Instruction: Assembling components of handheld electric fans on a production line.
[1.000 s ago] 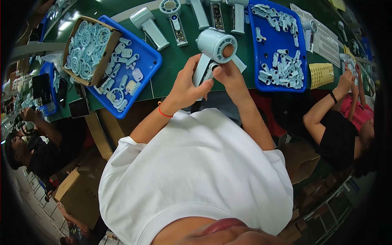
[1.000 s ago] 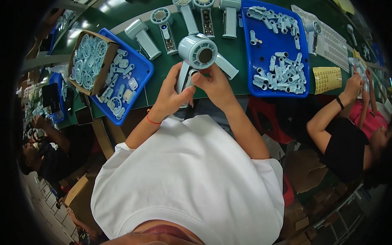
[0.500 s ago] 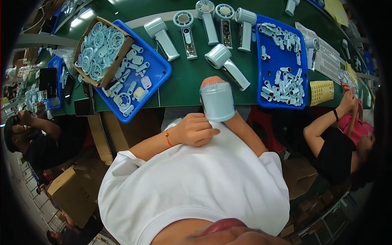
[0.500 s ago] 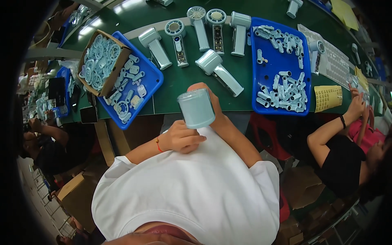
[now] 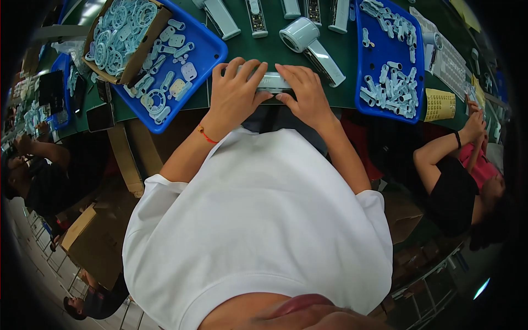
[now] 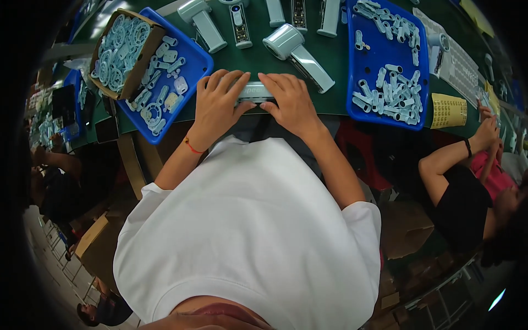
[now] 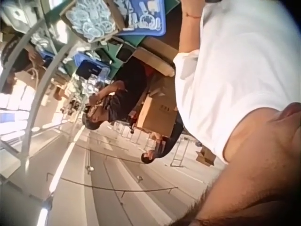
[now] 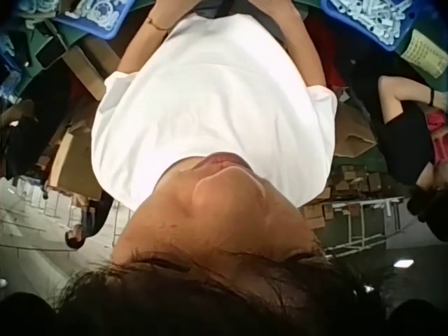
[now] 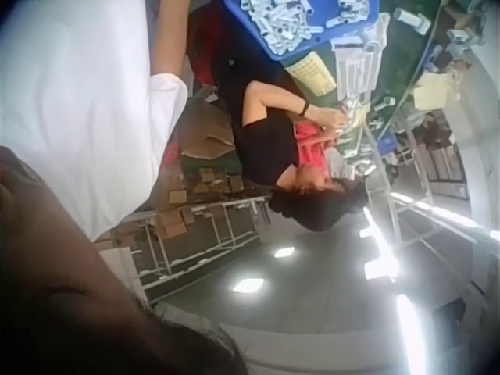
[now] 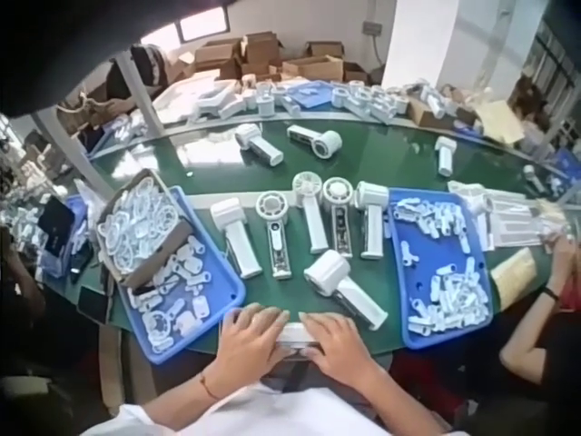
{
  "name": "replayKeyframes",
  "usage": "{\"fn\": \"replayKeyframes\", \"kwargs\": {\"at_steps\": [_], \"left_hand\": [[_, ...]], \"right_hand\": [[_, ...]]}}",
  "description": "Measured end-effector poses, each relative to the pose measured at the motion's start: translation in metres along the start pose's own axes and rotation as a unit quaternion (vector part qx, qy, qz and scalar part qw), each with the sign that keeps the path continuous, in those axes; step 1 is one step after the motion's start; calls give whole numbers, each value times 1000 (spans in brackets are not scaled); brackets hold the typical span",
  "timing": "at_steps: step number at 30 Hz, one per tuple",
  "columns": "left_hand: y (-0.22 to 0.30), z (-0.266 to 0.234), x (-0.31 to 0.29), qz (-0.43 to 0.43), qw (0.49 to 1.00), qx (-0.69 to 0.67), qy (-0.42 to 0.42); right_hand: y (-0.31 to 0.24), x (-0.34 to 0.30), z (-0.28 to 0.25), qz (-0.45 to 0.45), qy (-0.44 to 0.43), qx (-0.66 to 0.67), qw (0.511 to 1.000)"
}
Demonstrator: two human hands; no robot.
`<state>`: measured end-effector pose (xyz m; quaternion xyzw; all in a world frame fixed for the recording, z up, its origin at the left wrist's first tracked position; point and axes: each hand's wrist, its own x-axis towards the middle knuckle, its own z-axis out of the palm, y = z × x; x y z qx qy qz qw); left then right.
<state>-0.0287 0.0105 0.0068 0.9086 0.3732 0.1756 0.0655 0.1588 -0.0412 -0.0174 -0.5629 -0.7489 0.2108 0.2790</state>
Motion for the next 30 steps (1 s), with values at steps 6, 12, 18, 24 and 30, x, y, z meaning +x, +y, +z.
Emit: {"fn": "replayKeyframes", "kwargs": {"at_steps": [6, 12, 18, 24, 30], "left_hand": [[-9, 5, 0, 57, 998, -38, 8], [-11, 9, -1, 56, 998, -28, 9], [-6, -3, 1, 62, 998, -3, -16], [22, -4, -11, -310, 690, -642, 125], [-2, -31, 70, -269, 698, -662, 46]], "right_hand": [[-3, -7, 13, -2, 53, -24, 998], [1, -5, 18, -28, 91, -40, 995], [3, -3, 10, -44, 52, -81, 994], [-26, -11, -8, 263, -63, 449, 852], [-38, 10, -51, 23, 25, 136, 990]]}}
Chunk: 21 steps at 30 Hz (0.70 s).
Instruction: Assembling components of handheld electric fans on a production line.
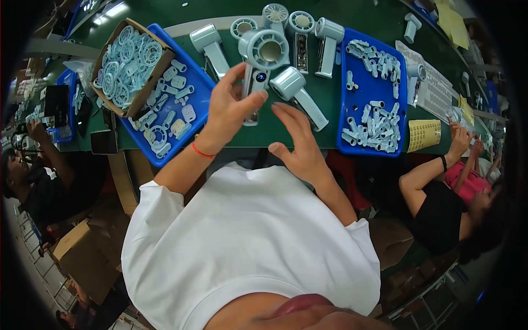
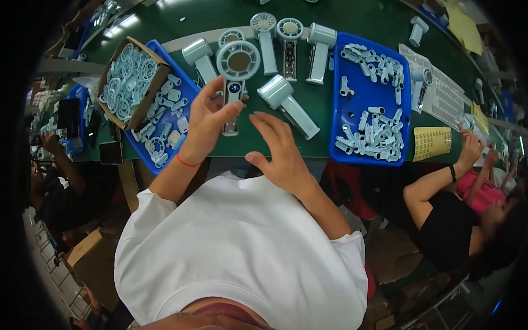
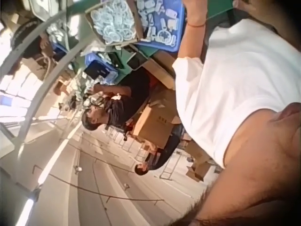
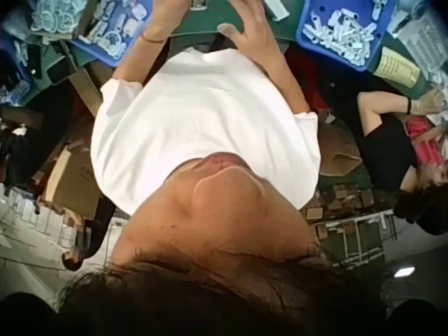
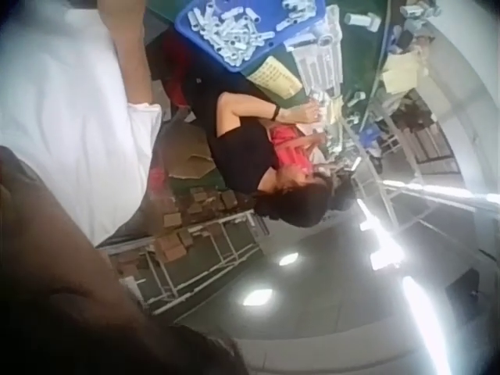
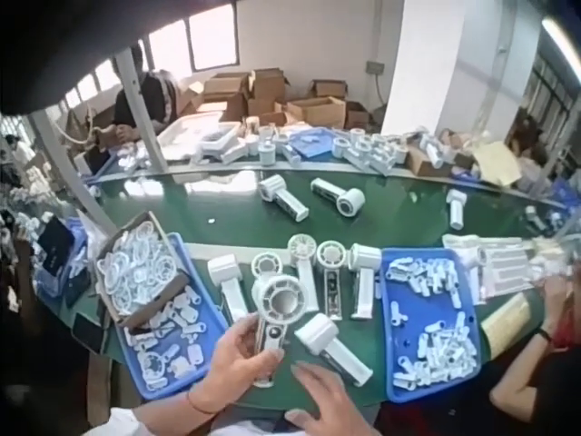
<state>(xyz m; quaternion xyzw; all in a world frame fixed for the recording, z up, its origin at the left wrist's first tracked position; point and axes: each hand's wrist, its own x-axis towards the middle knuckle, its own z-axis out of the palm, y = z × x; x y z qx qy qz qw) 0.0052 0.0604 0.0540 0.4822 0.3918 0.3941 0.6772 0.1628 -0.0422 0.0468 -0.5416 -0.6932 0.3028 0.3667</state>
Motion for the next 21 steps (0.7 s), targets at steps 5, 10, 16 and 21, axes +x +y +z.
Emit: {"fn": "replayKeyframes", "kwargs": {"at_steps": [5, 10, 16, 21], "left_hand": [[37, -116, 194, 138, 855, 482, 133], [14, -148, 297, 167, 610, 729, 262], [-5, -10, 336, 346, 494, 793, -91], [10, -5, 345, 424, 502, 738, -156]], "right_hand": [[28, -13, -47, 105, 126, 29, 986], [42, -32, -64, 152, 188, 1, 970], [58, -24, -74, 142, 172, -64, 973], [66, -22, -94, 173, 195, -77, 962]]}}
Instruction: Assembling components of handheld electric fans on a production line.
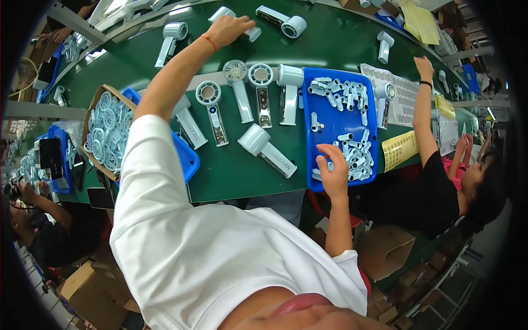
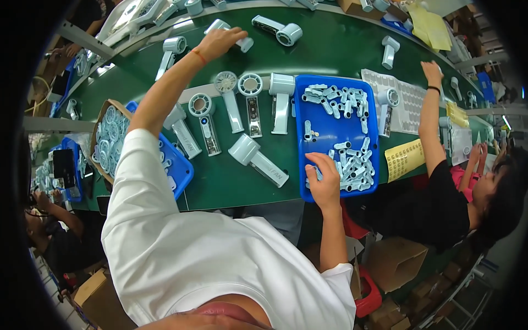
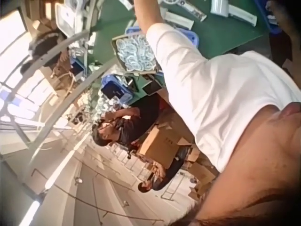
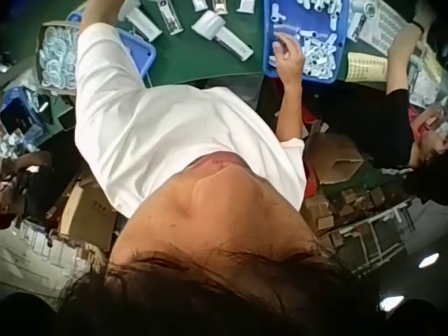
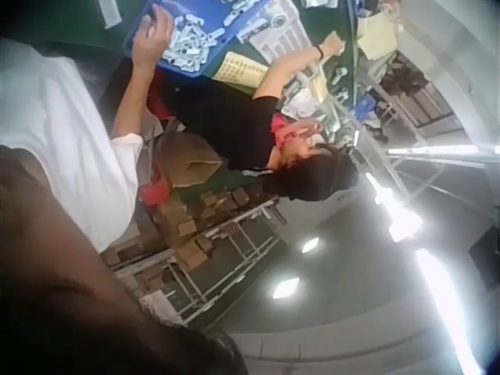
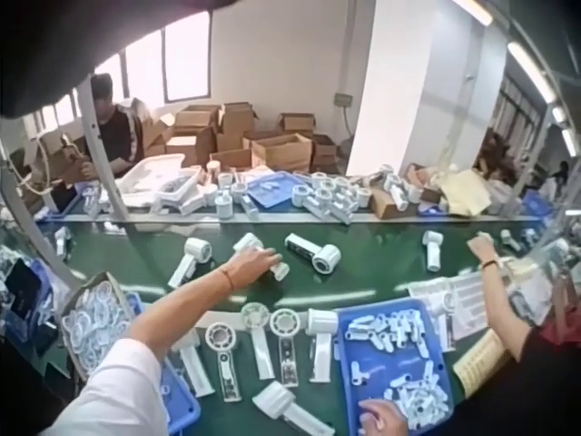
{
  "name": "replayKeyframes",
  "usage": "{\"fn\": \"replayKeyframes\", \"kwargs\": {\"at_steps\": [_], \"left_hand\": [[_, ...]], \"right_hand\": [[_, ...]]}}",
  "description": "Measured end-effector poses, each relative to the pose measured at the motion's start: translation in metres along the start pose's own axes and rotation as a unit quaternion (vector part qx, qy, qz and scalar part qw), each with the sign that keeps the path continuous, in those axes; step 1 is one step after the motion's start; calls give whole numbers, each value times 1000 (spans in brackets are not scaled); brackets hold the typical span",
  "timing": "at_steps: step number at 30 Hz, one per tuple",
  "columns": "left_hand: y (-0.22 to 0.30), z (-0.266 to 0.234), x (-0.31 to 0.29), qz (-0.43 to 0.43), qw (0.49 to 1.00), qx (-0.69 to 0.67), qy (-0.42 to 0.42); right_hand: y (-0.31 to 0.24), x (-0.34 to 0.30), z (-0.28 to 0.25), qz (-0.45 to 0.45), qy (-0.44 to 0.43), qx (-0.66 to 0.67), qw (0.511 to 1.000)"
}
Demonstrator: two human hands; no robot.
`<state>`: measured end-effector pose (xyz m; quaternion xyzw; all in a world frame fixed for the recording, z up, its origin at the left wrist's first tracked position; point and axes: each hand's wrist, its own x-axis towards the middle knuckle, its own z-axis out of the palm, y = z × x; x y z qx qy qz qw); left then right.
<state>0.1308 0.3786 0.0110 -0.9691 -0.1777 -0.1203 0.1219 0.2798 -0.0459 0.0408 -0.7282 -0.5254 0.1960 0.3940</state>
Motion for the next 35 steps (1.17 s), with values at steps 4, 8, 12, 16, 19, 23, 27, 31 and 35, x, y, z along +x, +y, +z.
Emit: {"fn": "replayKeyframes", "kwargs": {"at_steps": [4, 8, 12, 16, 19, 23, 27, 31, 35], "left_hand": [[86, -86, -18, 178, 981, -13, 74], [158, -93, -29, 266, 964, 0, 22], [164, -91, -21, 318, 935, -101, -122], [135, -92, 66, 184, 898, -363, -167], [76, -21, 129, -47, 983, -174, 24], [81, 59, 119, -132, 987, -95, -14], [81, 37, 141, -135, 987, 5, -81], [61, 43, 111, -165, 983, 8, -83], [69, 12, 93, -164, 968, -119, -146]], "right_hand": [[31, 6, 0, 9, 50, -87, 995], [29, 38, 5, -10, 10, -190, 982], [36, 42, 3, -17, -24, -244, 969], [47, 33, 8, -3, -18, -202, 979], [32, 42, 24, -48, -9, -249, 967], [39, 51, 31, -35, -47, -198, 978], [45, 49, 26, 11, -57, -225, 973], [35, 48, 30, 2, -49, -325, 944], [62, 41, 29, 2, 4, -255, 967]]}}
